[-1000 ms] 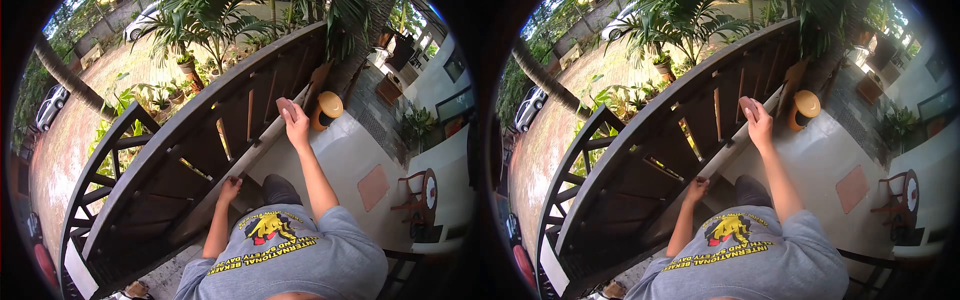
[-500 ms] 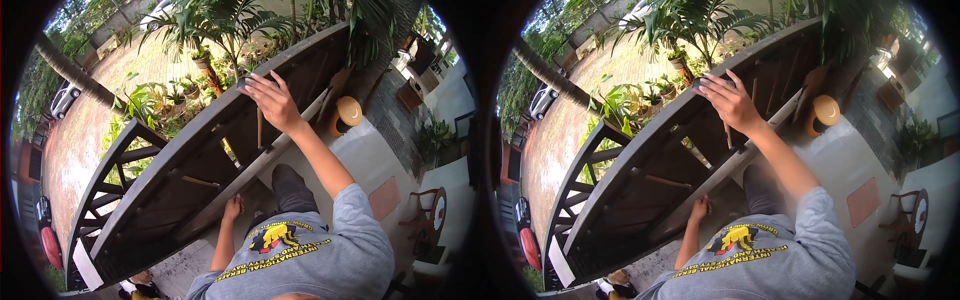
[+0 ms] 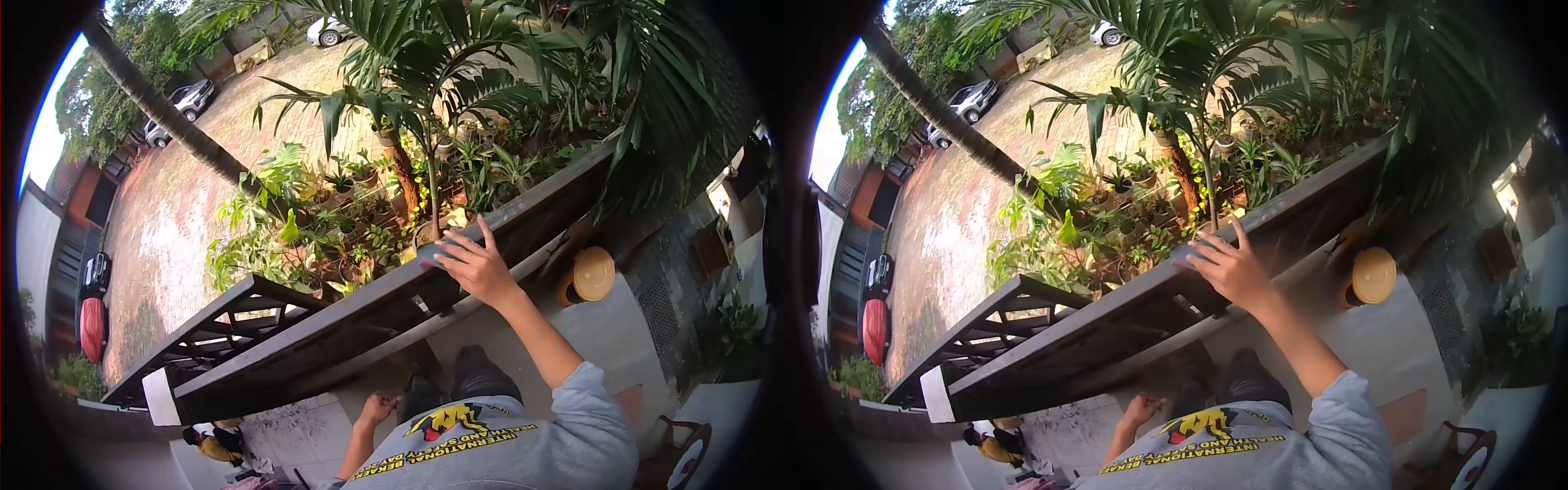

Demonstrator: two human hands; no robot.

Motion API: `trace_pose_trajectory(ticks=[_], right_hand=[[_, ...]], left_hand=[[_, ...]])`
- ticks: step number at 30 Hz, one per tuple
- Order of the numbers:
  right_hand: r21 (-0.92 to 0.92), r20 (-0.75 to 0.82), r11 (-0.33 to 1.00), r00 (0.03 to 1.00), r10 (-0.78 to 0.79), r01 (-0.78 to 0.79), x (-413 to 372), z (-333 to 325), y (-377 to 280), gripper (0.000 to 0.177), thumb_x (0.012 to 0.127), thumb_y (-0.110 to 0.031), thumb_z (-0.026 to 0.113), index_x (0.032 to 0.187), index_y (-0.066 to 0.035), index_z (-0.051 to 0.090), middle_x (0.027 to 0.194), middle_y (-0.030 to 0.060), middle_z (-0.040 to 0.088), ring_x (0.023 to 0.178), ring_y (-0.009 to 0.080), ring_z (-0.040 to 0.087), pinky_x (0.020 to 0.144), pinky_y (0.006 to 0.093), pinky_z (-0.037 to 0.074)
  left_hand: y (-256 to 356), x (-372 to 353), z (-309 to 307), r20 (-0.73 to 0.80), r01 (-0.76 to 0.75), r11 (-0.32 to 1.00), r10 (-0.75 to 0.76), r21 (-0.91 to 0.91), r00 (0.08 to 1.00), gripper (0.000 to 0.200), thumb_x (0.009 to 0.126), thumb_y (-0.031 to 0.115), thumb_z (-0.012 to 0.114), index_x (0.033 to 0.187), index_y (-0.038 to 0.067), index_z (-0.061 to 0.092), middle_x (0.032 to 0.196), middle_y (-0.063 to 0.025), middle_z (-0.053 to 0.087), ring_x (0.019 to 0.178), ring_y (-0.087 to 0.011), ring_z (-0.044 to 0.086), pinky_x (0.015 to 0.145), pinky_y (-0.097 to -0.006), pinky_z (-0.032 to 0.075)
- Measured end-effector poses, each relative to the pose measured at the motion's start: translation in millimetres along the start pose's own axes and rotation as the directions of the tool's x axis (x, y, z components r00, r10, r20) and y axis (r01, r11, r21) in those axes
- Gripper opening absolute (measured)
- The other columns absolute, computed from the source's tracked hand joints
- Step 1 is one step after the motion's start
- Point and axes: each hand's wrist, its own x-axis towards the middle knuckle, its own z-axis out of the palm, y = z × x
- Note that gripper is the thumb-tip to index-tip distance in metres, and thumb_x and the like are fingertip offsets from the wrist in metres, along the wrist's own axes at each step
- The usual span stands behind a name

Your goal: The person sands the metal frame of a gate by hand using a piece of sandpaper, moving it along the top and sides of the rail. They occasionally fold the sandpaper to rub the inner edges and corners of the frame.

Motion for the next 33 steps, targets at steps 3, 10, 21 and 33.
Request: trace_pose_trajectory(ticks=[3,10,21,33], right_hand=[[-0.01,-0.06,0.982,0.98,0.188,-0.189,-9.5,0.6,14.6,0.024,0.088,-0.016,0.074,0.111,-0.017,0.079,0.127,0.0098,0.07,0.134,0.0282,0.056,0.119,0.0686,0.019],[0.088,0.111,0.987,0.986,0.124,-0.134,-10.5,-16.9,6.0,0.028,0.091,-0.022,0.073,0.118,-0.018,0.078,0.142,0.0039,0.063,0.145,0.0249,0.045,0.121,0.0692,0.006],[0.001,0.037,0.959,0.958,0.283,-0.284,-8.6,-7.9,33.8,0.026,0.095,-0.023,0.069,0.118,-0.014,0.078,0.137,0.0075,0.066,0.141,0.0259,0.05,0.12,0.0686,0.008],[0.152,0.156,0.979,0.981,0.113,-0.137,-4.2,-12.5,15.7,0.029,0.098,-0.026,0.066,0.124,-0.017,0.075,0.139,0.0053,0.065,0.141,0.0256,0.05,0.12,0.0707,0.006]], left_hand=[[24.1,-85.9,6.0,0.044,-0.113,0.989,0.109,0.097,0.993,0.036,0.085,0.041,0.08,0.1,0.009,0.082,0.125,-0.0154,0.071,0.114,-0.0357,0.068,0.098,-0.0394,0.053],[14.1,-154.9,39.2,-0.001,-0.015,0.951,0.015,-0.308,1.0,0.038,0.087,0.039,0.078,0.111,0.009,0.08,0.153,-0.018,0.05,0.128,-0.0363,0.06,0.109,-0.0372,0.047],[53.4,-156.8,62.6,0.123,0.236,0.766,-0.203,-0.598,0.971,0.091,0.098,0.068,0.052,0.151,-0.006,0.042,0.161,-0.022,0.038,0.146,-0.0312,0.043,0.118,-0.0348,0.034],[-5.4,-137.8,129.9,0.243,0.259,0.801,-0.147,-0.54,0.959,0.093,0.101,0.073,0.034,0.165,0.02,-0.008,0.169,-0.0166,0.021,0.155,-0.038,0.022,0.125,-0.0355,0.022]])
